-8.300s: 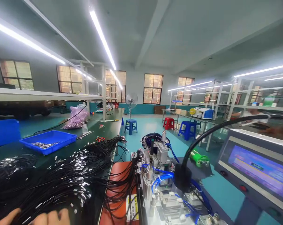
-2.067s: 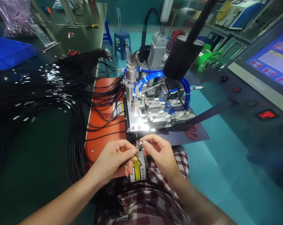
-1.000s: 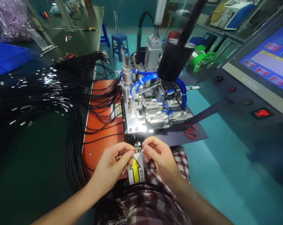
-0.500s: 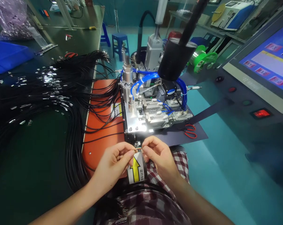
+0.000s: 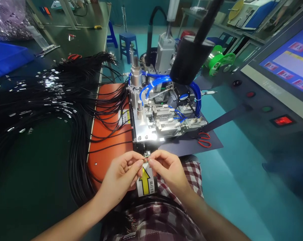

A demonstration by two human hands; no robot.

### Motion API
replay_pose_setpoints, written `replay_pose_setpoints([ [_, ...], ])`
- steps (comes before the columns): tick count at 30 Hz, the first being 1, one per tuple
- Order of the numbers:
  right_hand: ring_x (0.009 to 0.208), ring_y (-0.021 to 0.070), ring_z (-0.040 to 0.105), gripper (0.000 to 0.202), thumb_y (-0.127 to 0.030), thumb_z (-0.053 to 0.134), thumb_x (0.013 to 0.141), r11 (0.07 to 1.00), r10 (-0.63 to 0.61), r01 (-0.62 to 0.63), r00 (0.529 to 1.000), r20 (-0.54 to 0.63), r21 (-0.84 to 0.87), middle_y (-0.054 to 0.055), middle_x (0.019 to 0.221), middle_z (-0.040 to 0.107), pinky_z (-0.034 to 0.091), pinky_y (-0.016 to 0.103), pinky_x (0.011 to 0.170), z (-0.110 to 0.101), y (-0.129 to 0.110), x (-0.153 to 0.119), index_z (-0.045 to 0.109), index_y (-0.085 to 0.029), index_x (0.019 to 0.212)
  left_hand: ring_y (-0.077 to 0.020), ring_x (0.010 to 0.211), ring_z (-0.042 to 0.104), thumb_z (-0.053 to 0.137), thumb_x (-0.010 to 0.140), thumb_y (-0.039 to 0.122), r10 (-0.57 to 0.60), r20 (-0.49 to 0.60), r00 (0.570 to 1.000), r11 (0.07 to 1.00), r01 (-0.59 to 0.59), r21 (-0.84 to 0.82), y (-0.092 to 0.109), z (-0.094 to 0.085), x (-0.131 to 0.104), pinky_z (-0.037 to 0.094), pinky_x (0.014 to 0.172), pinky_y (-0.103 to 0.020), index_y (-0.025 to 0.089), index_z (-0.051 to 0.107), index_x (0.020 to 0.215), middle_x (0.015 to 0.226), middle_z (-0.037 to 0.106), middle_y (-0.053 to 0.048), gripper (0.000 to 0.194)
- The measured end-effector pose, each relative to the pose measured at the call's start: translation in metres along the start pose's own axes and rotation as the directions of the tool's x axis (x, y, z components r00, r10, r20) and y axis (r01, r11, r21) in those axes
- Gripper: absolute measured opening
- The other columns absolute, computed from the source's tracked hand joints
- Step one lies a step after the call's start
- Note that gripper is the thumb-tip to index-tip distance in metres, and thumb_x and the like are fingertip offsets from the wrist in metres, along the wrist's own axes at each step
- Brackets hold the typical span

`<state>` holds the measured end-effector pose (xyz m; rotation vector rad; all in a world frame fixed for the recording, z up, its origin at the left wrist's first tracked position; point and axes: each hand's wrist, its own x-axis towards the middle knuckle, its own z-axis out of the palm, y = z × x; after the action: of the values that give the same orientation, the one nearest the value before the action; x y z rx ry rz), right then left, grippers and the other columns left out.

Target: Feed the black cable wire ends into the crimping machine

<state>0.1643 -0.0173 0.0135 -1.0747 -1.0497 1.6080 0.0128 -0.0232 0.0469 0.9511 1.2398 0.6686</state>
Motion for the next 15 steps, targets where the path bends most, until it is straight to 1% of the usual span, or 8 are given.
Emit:
replay_pose_setpoints([
  [3,0.050,0.0097,0.047,0.011,-0.026,0.063,0.080,0.997,-0.023,0.021,0.999,-0.025,-0.068,-0.002,0.062,0.055,0.041,0.023,0.049,0.004,0.005,-0.005,0.060,-0.017,0.073,-0.0028,0.040,0.032,0.058,0.081,0.040,0.018,0.000,1.000,0.999,-0.018,-0.048,-0.004,0.002,0.000,0.025,0.037,-0.014,0.016,0.056,0.083,0.057,0.049,0.005,0.025],
  [6,0.055,0.0111,0.047,0.010,-0.023,0.061,0.081,0.981,-0.092,0.079,0.994,-0.066,-0.179,-0.001,0.066,0.055,0.040,0.024,0.052,0.006,0.005,-0.009,0.060,-0.018,0.072,-0.0044,0.044,0.036,0.060,0.080,0.040,0.009,0.002,1.000,0.998,-0.009,-0.056,-0.003,0.002,0.000,0.027,0.039,-0.013,0.017,0.057,0.088,0.058,0.048,0.005,0.024],
  [8,0.056,0.0117,0.047,0.010,-0.021,0.060,0.081,0.965,-0.130,0.113,0.990,-0.060,-0.236,0.000,0.069,0.055,0.040,0.025,0.053,0.006,0.003,-0.010,0.060,-0.018,0.072,-0.0064,0.047,0.040,0.060,0.080,0.040,-0.006,0.015,1.000,0.997,0.008,-0.072,0.001,0.001,0.001,0.030,0.040,-0.013,0.020,0.057,0.095,0.057,0.049,0.005,0.025],
  [10,0.058,0.0121,0.048,0.010,-0.020,0.059,0.082,0.950,-0.162,0.147,0.986,-0.034,-0.274,-0.001,0.069,0.055,0.040,0.025,0.054,0.004,0.000,-0.010,0.059,-0.018,0.072,-0.0069,0.049,0.042,0.062,0.080,0.037,-0.014,0.032,0.999,0.995,0.017,-0.103,0.005,0.001,0.001,0.031,0.042,-0.013,0.021,0.057,0.099,0.056,0.050,0.005,0.026],
  [13,0.059,0.0121,0.047,0.011,-0.017,0.059,0.082,0.928,-0.195,0.188,0.981,0.010,-0.321,-0.001,0.067,0.053,0.039,0.025,0.056,0.001,-0.002,-0.011,0.058,-0.018,0.071,-0.0052,0.045,0.038,0.063,0.080,0.035,-0.032,0.021,0.999,0.988,0.035,-0.154,0.009,0.003,0.003,0.030,0.042,-0.014,0.019,0.059,0.089,0.052,0.048,0.006,0.019],
  [15,0.060,0.0121,0.047,0.013,-0.016,0.058,0.082,0.921,-0.199,0.194,0.980,0.020,-0.337,-0.002,0.066,0.053,0.039,0.025,0.057,0.000,-0.003,-0.012,0.057,-0.018,0.070,-0.0050,0.044,0.036,0.063,0.080,0.035,-0.038,-0.004,0.999,0.980,0.036,-0.195,0.008,0.005,0.003,0.029,0.042,-0.014,0.018,0.057,0.081,0.049,0.047,0.006,0.018],
])
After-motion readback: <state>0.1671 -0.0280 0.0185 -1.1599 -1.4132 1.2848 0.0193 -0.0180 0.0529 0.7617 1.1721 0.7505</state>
